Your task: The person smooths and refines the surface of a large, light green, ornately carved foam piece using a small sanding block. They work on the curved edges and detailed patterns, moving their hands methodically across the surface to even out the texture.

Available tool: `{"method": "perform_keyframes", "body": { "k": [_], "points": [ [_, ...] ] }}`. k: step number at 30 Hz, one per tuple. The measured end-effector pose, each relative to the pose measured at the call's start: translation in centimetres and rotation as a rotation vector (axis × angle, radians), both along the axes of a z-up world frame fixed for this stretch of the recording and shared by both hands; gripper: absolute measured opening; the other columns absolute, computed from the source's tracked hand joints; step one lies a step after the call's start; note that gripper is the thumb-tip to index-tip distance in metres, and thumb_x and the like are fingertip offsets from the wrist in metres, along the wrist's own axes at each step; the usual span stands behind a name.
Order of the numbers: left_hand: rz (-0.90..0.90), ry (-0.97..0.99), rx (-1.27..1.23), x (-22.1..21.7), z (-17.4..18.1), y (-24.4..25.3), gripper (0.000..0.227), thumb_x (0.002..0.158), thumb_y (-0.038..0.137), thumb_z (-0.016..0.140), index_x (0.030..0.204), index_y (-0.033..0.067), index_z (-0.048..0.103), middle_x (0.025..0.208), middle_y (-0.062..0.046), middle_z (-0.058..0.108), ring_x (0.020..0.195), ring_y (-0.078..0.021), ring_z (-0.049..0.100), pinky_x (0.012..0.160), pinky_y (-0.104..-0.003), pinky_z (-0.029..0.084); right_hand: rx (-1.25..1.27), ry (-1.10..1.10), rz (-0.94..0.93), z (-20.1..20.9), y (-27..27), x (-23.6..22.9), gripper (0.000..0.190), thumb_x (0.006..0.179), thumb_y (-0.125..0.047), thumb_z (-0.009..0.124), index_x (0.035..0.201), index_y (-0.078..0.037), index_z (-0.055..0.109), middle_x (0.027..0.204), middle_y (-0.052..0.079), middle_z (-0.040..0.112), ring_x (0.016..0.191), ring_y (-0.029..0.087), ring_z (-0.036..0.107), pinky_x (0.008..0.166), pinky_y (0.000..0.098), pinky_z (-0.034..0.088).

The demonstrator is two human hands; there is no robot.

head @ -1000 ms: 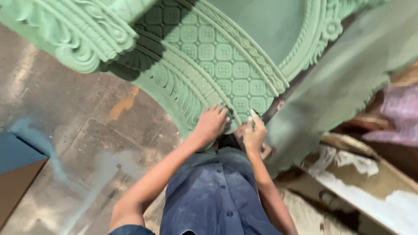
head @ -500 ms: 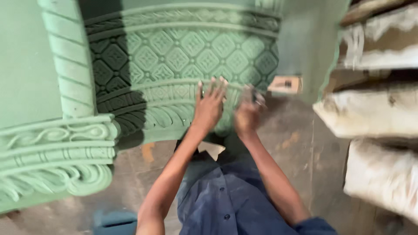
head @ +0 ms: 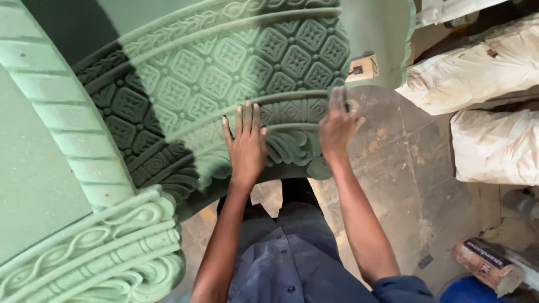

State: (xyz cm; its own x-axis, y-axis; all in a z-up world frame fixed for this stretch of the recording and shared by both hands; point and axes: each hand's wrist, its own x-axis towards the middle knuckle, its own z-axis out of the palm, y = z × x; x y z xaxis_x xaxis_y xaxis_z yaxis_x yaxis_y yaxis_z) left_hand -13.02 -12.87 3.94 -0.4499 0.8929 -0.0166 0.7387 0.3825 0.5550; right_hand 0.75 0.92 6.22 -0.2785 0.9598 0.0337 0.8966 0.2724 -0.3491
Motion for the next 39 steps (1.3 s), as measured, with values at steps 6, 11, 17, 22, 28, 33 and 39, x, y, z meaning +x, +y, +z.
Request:
{"method": "perform_keyframes", "body": {
  "k": [6,11,17,22,28,33,39],
  "points": [
    [0.045,-0.064,-0.054,-0.1,0.5,-1.6,0.056,0.108,0.022,0.048,0.16,0.006,0.037,0.168,-0.01,0.032,0.157,-0.0297,0.024,0.128,-0.059,0.008,0.377,-0.173,0.264,-2.0,-4.3,-2.2,0.063,0.085,0.001,0.054,0.147,-0.008,0.054,0.118,0.018,0.067,0.11,0.04,0.062,0.098,0.0579,0.045],
    [0.139,-0.059,-0.025,-1.3,0.3,-3.4,0.053,0.109,0.023,0.046,0.158,0.0042,0.039,0.166,-0.013,0.033,0.155,-0.0334,0.025,0.125,-0.06,0.007,0.158,0.144,0.162,-1.6,-2.6,-1.0,0.057,0.101,0.006,0.046,0.156,-0.008,0.044,0.158,0.026,0.053,0.135,0.038,0.055,0.113,0.0509,0.046],
    [0.318,-0.014,0.146,-2.2,-1.6,-8.3,0.046,0.113,0.021,0.045,0.154,0.0003,0.047,0.166,-0.015,0.04,0.158,-0.0348,0.028,0.131,-0.058,0.015,0.336,-0.09,0.407,-5.1,-8.7,-6.7,0.063,0.081,-0.001,0.057,0.144,-0.004,0.056,0.14,0.017,0.068,0.114,0.04,0.055,0.1,0.0553,0.039],
    [0.363,-0.031,0.133,-3.2,-0.5,-10.6,0.048,0.11,0.021,0.048,0.153,-0.0012,0.049,0.163,-0.018,0.042,0.156,-0.0361,0.03,0.128,-0.058,0.018,0.461,-0.176,0.248,-4.1,-5.1,-4.1,0.055,0.095,0.003,0.054,0.148,-0.011,0.051,0.128,0.016,0.067,0.118,0.03,0.057,0.107,0.0478,0.042],
    [0.394,0.205,-0.064,-6.3,1.7,-13.3,0.053,0.11,0.025,0.051,0.154,-0.0051,0.047,0.16,-0.024,0.044,0.149,-0.04,0.04,0.123,-0.057,0.028,0.382,0.005,0.481,-6.2,-12.6,-11.9,0.06,0.087,-0.002,0.059,0.147,-0.01,0.056,0.117,0.014,0.067,0.106,0.035,0.058,0.094,0.0503,0.042],
    [0.399,0.232,0.015,-7.7,2.1,-14.9,0.05,0.112,0.023,0.051,0.153,-0.0054,0.047,0.158,-0.023,0.048,0.148,-0.0398,0.045,0.123,-0.05,0.036,0.264,-0.084,0.333,-3.1,-7.4,-7.5,0.055,0.099,-0.004,0.057,0.152,-0.018,0.057,0.132,0.012,0.065,0.113,0.036,0.057,0.102,0.0518,0.046],
    [0.362,0.256,0.101,-9.5,0.2,-16.8,0.051,0.112,0.024,0.052,0.153,-0.0059,0.047,0.157,-0.026,0.048,0.147,-0.0416,0.046,0.122,-0.049,0.038,0.378,-0.132,0.43,-7.9,-15.3,-13.6,0.067,0.089,-0.004,0.057,0.154,-0.016,0.05,0.155,0.013,0.047,0.122,0.041,0.055,0.102,0.0545,0.042]
  ]
}}
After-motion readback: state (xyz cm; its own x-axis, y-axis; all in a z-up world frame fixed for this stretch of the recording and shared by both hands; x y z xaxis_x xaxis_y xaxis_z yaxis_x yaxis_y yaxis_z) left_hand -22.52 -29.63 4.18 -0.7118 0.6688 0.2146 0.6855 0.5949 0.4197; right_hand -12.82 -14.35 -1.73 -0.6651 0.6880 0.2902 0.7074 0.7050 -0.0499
